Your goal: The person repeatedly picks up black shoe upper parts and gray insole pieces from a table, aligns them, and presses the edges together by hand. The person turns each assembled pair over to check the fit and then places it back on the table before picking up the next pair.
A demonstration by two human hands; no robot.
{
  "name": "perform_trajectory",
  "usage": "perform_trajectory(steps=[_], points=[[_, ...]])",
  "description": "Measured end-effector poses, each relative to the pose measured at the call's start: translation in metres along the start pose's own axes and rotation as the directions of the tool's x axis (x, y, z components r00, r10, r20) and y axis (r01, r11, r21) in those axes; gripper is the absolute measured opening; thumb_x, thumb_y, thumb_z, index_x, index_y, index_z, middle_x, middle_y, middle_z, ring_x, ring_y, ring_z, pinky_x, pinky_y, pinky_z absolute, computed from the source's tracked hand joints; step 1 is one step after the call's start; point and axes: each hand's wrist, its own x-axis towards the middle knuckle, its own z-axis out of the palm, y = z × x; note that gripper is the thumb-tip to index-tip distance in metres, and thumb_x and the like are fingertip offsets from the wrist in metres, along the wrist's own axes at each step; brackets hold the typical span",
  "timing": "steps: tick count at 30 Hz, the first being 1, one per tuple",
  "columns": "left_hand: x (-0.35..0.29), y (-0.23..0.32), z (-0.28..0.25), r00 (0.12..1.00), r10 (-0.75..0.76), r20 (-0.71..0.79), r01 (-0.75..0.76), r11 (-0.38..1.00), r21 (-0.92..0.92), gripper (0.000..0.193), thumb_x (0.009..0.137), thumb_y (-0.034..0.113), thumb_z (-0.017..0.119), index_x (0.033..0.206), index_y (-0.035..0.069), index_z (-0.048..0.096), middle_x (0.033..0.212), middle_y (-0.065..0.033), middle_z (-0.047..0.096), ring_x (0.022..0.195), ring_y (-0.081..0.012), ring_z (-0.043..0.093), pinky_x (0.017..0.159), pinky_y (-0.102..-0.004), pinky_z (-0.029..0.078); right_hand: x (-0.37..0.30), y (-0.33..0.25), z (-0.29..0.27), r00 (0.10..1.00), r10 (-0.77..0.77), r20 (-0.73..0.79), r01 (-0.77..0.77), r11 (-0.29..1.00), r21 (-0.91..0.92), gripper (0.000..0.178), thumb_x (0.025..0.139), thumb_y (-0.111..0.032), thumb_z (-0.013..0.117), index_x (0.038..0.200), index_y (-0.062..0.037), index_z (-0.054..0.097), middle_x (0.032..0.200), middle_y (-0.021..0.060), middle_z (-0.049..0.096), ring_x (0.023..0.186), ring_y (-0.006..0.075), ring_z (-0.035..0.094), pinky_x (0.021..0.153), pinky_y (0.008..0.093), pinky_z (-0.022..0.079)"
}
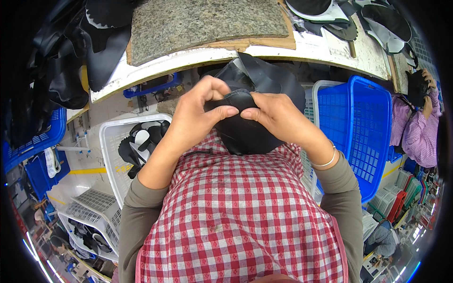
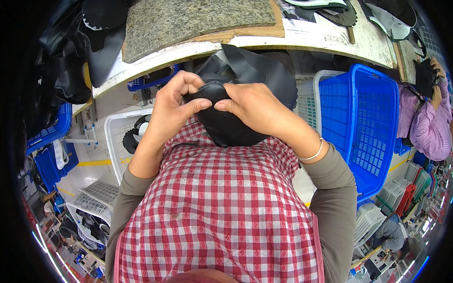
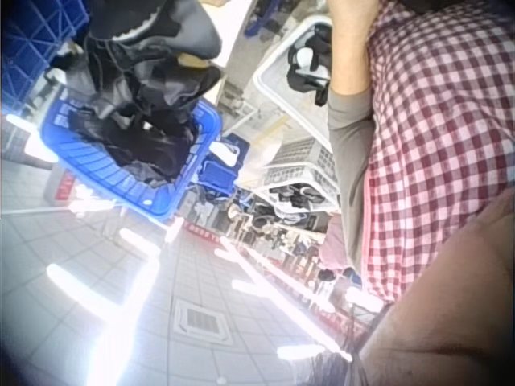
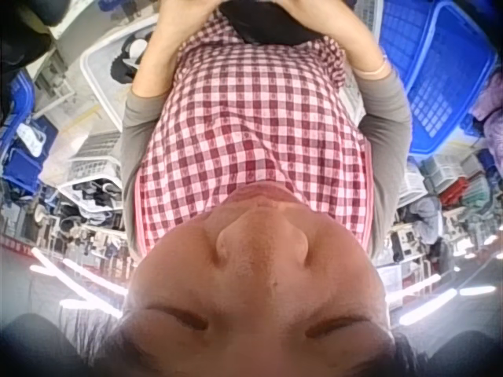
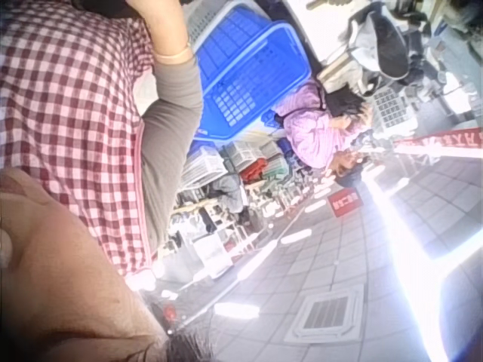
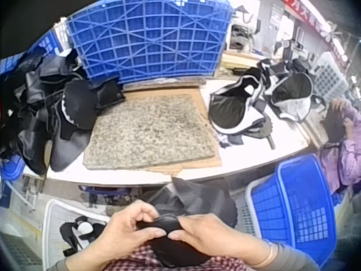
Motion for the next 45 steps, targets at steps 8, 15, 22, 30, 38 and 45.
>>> perform_trajectory(steps=[8,15,22,30,38,45], points=[[-0.001,0.002,0.004,0.996,-0.083,-0.041,0.085,0.995,0.05,0.043,0.081,0.007,0.088,0.117,0.003,0.065,0.092,-0.0026,0.065,0.09,-0.0116,0.061,0.083,-0.0291,0.052,-0.004,0.005,0.003,1.0,0.013,-0.011,-0.013,1.0,0.005,0.03,0.102,-0.03,0.067,0.095,-0.001,0.062,0.082,0.0211,0.067,0.078,0.0437,0.065,0.067,0.0492,0.049],[0.007,0.008,-0.004,0.992,0.02,0.124,-0.016,0.999,-0.031,0.017,0.09,0.005,0.079,0.104,-0.002,0.071,0.09,-0.0029,0.066,0.09,-0.0109,0.061,0.083,-0.0283,0.05,-0.001,0.002,0.003,0.995,0.082,0.061,-0.084,0.996,0.035,0.031,0.105,-0.031,0.062,0.096,-0.0018,0.063,0.081,0.0201,0.067,0.077,0.0425,0.065,0.066,0.048,0.049],[0.014,0.012,0.009,0.99,-0.06,0.129,0.076,0.989,-0.124,0.013,0.097,0.008,0.074,0.106,-0.001,0.073,0.094,0.0016,0.068,0.088,-0.0067,0.058,0.081,-0.024,0.048,-0.003,0.006,0.007,0.999,0.023,-0.039,-0.021,0.999,0.039,0.032,0.103,-0.032,0.065,0.092,-0.0018,0.061,0.08,0.019,0.064,0.073,0.041,0.061,0.066,0.0465,0.047],[0.013,0.009,0.005,0.982,-0.104,0.158,0.102,0.995,0.023,0.015,0.093,0.006,0.077,0.102,0.0,0.067,0.089,-0.0009,0.069,0.085,-0.0069,0.06,0.078,-0.0275,0.051,-0.015,0.018,-0.007,0.989,0.148,0.001,-0.147,0.975,0.169,0.025,0.096,-0.024,0.076,0.095,-0.0015,0.064,0.077,0.0119,0.061,0.068,0.0236,0.057,0.064,0.0368,0.046],[0.012,0.011,0.016,0.998,0.019,0.06,-0.023,0.997,0.075,0.031,0.085,0.005,0.083,0.105,0.003,0.059,0.092,-0.0063,0.066,0.09,-0.014,0.063,0.082,-0.0329,0.052,0.011,0.013,-0.016,1.0,0.021,0.004,-0.021,0.935,0.354,0.019,0.096,-0.017,0.077,0.108,-0.0027,0.072,0.088,0.0022,0.067,0.08,0.0081,0.059,0.073,0.0265,0.049],[0.012,0.002,0.007,0.991,-0.005,0.136,0.005,1.0,0.004,0.029,0.086,0.004,0.082,0.106,0.004,0.06,0.094,0.0001,0.064,0.092,-0.0077,0.058,0.082,-0.0262,0.049,0.003,0.022,-0.003,0.982,0.157,0.105,-0.189,0.839,0.511,0.019,0.099,-0.02,0.076,0.1,-0.0011,0.071,0.082,-0.0038,0.064,0.076,0.0052,0.051,0.067,0.026,0.045]])
